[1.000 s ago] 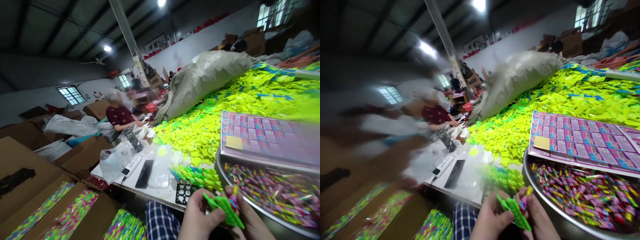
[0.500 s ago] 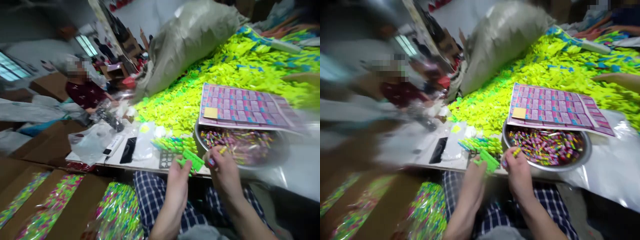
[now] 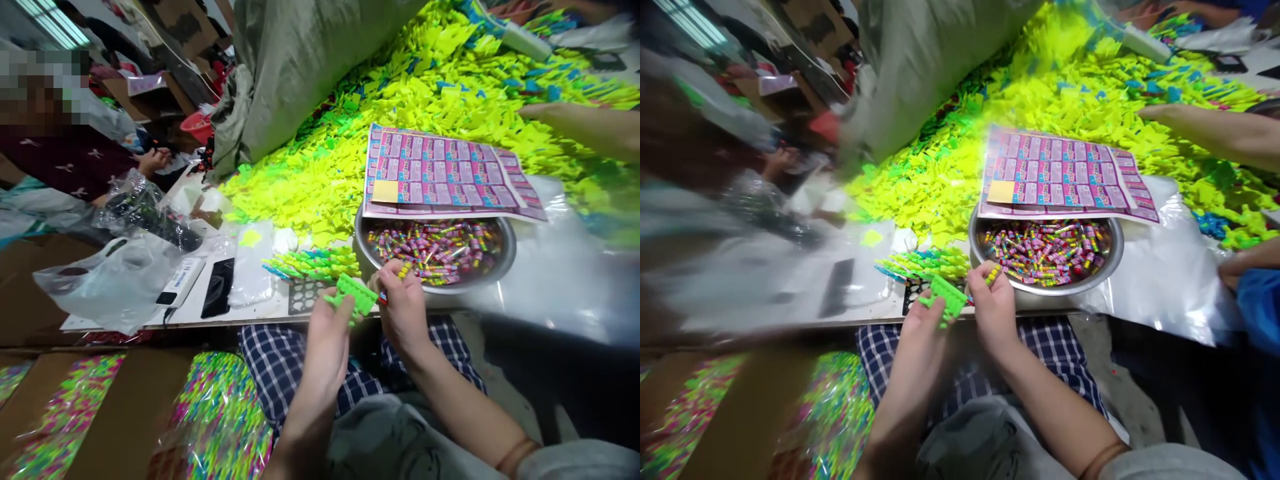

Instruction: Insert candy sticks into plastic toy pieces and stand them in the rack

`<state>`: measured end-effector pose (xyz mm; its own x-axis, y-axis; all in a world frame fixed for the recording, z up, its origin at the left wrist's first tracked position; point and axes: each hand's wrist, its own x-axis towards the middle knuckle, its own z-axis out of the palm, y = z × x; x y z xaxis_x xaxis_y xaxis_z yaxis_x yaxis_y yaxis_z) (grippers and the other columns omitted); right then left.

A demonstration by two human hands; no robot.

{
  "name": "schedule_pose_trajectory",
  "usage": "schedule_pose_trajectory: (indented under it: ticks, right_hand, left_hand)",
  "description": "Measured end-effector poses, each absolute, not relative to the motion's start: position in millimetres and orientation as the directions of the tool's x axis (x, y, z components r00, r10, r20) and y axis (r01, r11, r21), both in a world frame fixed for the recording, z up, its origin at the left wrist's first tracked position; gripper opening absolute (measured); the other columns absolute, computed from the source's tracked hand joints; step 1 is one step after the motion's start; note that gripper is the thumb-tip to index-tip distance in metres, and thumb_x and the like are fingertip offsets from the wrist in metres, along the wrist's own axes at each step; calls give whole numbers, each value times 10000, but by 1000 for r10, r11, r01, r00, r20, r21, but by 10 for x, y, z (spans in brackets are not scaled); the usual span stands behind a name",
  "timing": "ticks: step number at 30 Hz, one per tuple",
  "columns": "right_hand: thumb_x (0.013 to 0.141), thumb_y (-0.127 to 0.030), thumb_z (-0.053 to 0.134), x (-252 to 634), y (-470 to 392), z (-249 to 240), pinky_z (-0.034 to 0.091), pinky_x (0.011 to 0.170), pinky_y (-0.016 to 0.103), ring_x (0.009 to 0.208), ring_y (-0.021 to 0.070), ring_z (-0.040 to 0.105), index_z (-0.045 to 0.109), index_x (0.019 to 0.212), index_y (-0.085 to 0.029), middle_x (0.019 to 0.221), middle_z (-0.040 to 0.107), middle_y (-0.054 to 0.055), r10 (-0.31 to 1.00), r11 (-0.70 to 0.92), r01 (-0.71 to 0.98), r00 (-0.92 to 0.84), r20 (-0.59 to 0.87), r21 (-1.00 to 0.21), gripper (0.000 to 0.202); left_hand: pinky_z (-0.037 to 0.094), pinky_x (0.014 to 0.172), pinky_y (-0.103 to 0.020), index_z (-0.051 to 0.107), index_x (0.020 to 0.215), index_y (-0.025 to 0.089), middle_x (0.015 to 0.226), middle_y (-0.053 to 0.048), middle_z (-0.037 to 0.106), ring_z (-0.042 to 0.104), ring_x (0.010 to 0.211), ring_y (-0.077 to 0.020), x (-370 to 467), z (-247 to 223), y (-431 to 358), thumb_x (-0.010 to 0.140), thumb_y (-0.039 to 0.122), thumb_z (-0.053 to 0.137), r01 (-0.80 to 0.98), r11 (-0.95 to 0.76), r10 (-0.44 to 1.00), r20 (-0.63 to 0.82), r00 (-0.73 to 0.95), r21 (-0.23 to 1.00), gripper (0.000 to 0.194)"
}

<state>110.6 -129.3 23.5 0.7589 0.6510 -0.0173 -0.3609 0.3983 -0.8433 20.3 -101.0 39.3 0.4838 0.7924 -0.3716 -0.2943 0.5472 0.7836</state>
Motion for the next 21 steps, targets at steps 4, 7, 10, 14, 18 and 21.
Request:
schedule_pose_trajectory:
  ticks: [4, 7, 10, 14, 18, 21]
  right_hand:
    - [788, -286, 550, 1120, -1292, 218, 301, 505, 205, 499, 84, 344, 425, 652, -189, 525, 415, -65, 653, 404, -384, 757, -33, -830, 208]
    - [790, -262, 528, 1126, -1276, 225, 281, 491, 212, 481, 86, 316, 408, 617, -193, 506, 388, -68, 640, 416, -404, 767, -54, -814, 222]
    - [765, -209, 515, 1122, -1257, 240, 309, 533, 218, 533, 92, 364, 422, 584, -186, 551, 421, -52, 624, 419, -414, 778, -75, -808, 205]
    - [770, -219, 461, 1092, -1265, 234, 360, 612, 248, 629, 124, 451, 520, 597, -177, 639, 524, -11, 701, 340, -484, 702, -126, -806, 188]
    - [770, -231, 453, 1045, -1307, 233, 366, 639, 256, 644, 130, 453, 544, 567, -169, 627, 512, -4, 664, 301, -473, 727, -174, -828, 231]
    - [768, -222, 452, 1019, -1323, 261, 350, 606, 245, 599, 117, 413, 505, 545, -173, 596, 481, -16, 602, 334, -447, 778, -177, -830, 235]
  left_hand:
    - [373, 541, -176, 523, 936, 210, 777, 27, 600, 497, 538, -52, 203, 369, -1011, 689, 255, 677, -227, 585, 758, -425, 495, 778, 295]
    - [398, 582, -193, 533, 958, 194, 761, 18, 588, 498, 544, -56, 199, 337, -1013, 682, 270, 681, -177, 610, 719, -446, 533, 772, 322]
    - [413, 622, -207, 537, 950, 184, 830, -8, 589, 533, 628, -80, 194, 299, -1008, 695, 267, 666, -155, 644, 677, -463, 572, 749, 297]
    - [417, 619, -223, 562, 883, 182, 882, -36, 592, 553, 723, -129, 185, 289, -1003, 693, 279, 660, -142, 675, 646, -487, 588, 724, 235]
    - [408, 587, -208, 580, 877, 180, 852, -26, 587, 541, 695, -114, 174, 303, -1044, 696, 283, 657, -158, 675, 649, -478, 592, 721, 222]
    - [404, 585, -195, 563, 922, 175, 805, -10, 584, 526, 622, -78, 158, 296, -1088, 696, 261, 661, -158, 677, 644, -474, 600, 719, 261]
